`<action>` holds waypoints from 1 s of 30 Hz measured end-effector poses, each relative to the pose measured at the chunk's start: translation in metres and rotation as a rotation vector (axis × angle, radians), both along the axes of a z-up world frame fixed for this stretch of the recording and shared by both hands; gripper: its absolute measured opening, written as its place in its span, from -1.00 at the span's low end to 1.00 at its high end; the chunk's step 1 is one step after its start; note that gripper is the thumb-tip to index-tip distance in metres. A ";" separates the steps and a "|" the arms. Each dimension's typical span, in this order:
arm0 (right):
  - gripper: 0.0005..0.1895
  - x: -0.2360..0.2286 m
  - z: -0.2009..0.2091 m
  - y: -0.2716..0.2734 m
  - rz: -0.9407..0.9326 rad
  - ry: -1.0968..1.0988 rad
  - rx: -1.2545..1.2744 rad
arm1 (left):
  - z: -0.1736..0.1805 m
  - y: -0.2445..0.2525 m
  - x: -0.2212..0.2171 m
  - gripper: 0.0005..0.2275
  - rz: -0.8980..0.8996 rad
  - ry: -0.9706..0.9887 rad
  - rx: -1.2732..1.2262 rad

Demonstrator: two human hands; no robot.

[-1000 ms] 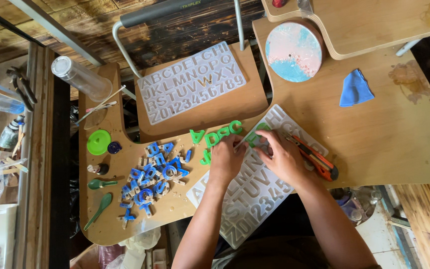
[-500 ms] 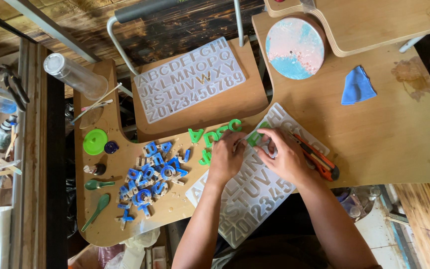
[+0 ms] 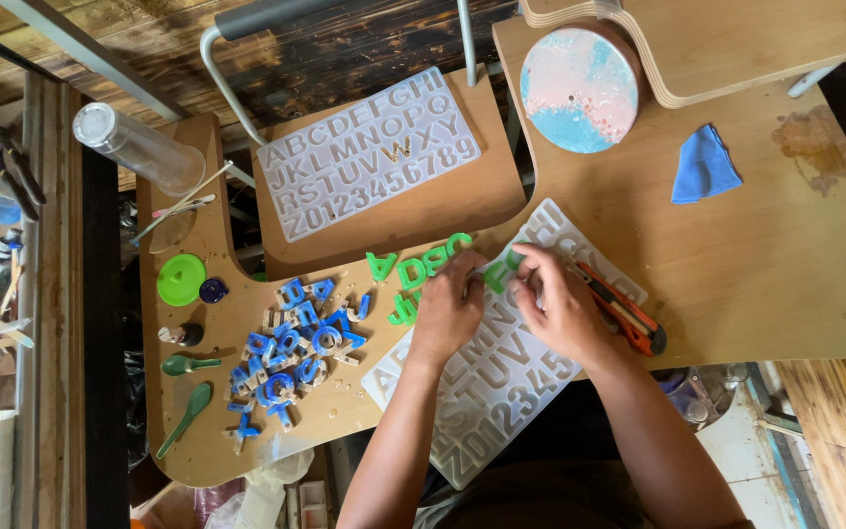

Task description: The person removes green plastic letters from a white silicone mold and uses a utility knife to trim excess material from the edges. The person handles the letters one at a time, placing them on the table after trimming.

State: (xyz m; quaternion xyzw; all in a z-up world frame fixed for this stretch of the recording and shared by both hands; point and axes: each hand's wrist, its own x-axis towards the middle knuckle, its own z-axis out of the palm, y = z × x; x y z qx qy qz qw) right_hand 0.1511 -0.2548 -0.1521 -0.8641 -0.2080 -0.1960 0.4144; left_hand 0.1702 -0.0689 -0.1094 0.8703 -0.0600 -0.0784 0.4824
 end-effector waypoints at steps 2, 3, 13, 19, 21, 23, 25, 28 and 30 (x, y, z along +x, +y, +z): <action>-0.63 0.000 0.005 -0.002 -0.033 0.018 -0.012 | 0.002 -0.001 -0.001 -0.79 0.009 0.013 -0.004; -0.71 -0.001 0.007 -0.003 -0.069 0.036 -0.023 | 0.003 -0.001 -0.002 -0.78 0.015 0.027 -0.006; -0.86 0.003 0.023 0.002 -0.108 0.000 0.046 | 0.024 -0.003 -0.006 -0.80 -0.040 -0.035 0.076; -0.92 0.006 0.024 0.002 -0.116 0.016 0.033 | 0.021 0.002 -0.008 -0.77 -0.062 0.054 -0.015; -0.92 0.004 0.026 0.003 -0.134 0.004 0.031 | 0.020 0.001 -0.009 -0.83 -0.072 -0.074 0.081; -0.92 0.004 0.027 0.004 -0.136 0.012 0.026 | 0.016 0.004 -0.009 -0.85 -0.084 -0.094 0.076; -0.93 0.004 0.027 0.004 -0.141 0.022 0.022 | 0.012 0.006 -0.007 -0.86 -0.098 -0.111 0.073; -0.94 0.005 0.028 0.005 -0.143 0.042 0.009 | 0.005 0.007 -0.005 -0.86 -0.114 -0.128 0.062; -0.94 0.005 0.032 0.006 -0.138 0.052 0.031 | 0.000 0.008 -0.002 -0.86 -0.130 -0.136 0.039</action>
